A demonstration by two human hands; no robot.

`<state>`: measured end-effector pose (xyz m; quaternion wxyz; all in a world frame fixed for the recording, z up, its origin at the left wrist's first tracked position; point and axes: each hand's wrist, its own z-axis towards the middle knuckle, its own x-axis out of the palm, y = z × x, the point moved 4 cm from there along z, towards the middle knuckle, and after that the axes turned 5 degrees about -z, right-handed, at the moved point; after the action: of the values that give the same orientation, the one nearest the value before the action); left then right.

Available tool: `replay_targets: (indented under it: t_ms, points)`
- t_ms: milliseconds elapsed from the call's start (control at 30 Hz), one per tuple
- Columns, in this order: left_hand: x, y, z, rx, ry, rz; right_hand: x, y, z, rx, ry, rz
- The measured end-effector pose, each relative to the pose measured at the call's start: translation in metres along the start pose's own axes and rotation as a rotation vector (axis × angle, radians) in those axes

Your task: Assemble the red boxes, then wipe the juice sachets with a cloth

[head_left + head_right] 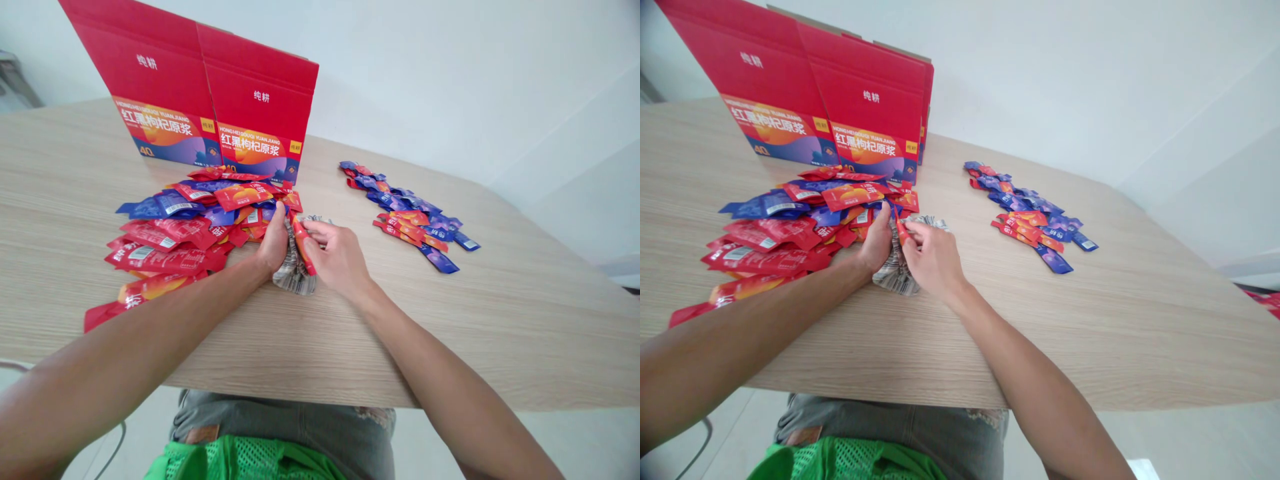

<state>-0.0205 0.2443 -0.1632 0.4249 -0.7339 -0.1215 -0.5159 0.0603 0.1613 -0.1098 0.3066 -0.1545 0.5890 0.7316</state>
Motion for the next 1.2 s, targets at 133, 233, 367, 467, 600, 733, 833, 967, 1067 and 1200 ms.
replay_targets:
  t_ms: [133,233,367,467,600,733,833,967,1067,1200]
  points:
    - [0.006,-0.001,-0.007,-0.034,-0.017,-0.042,-0.007,-0.029,0.014,0.168,-0.101,0.494]
    - [0.011,0.001,-0.009,-0.046,0.025,-0.049,-0.01,-0.042,0.02,0.175,-0.187,0.507]
    - [0.012,0.003,-0.007,-0.045,0.052,-0.061,-0.013,-0.033,0.018,-0.058,-0.268,-0.09]
    - [0.011,0.002,-0.005,-0.035,0.014,-0.08,-0.005,-0.018,0.013,-0.215,-0.168,-0.451]
    - [0.01,0.0,-0.004,-0.021,-0.033,-0.084,0.008,-0.003,0.006,-0.277,0.095,-0.708]
    - [0.013,0.001,-0.007,-0.034,-0.027,-0.042,0.008,0.007,0.003,-0.197,0.169,-0.832]
    - [0.013,0.002,-0.009,-0.027,-0.015,-0.006,0.007,0.011,0.001,-0.137,0.163,-0.875]
    - [0.012,0.002,-0.01,-0.019,-0.015,0.008,0.011,0.013,-0.001,-0.131,0.162,-0.869]
    - [0.01,0.002,-0.008,-0.002,-0.03,0.0,0.012,0.013,-0.001,-0.135,0.131,-0.811]
    - [0.006,0.001,-0.008,0.012,-0.048,-0.018,0.006,0.013,0.001,-0.107,0.065,-0.635]
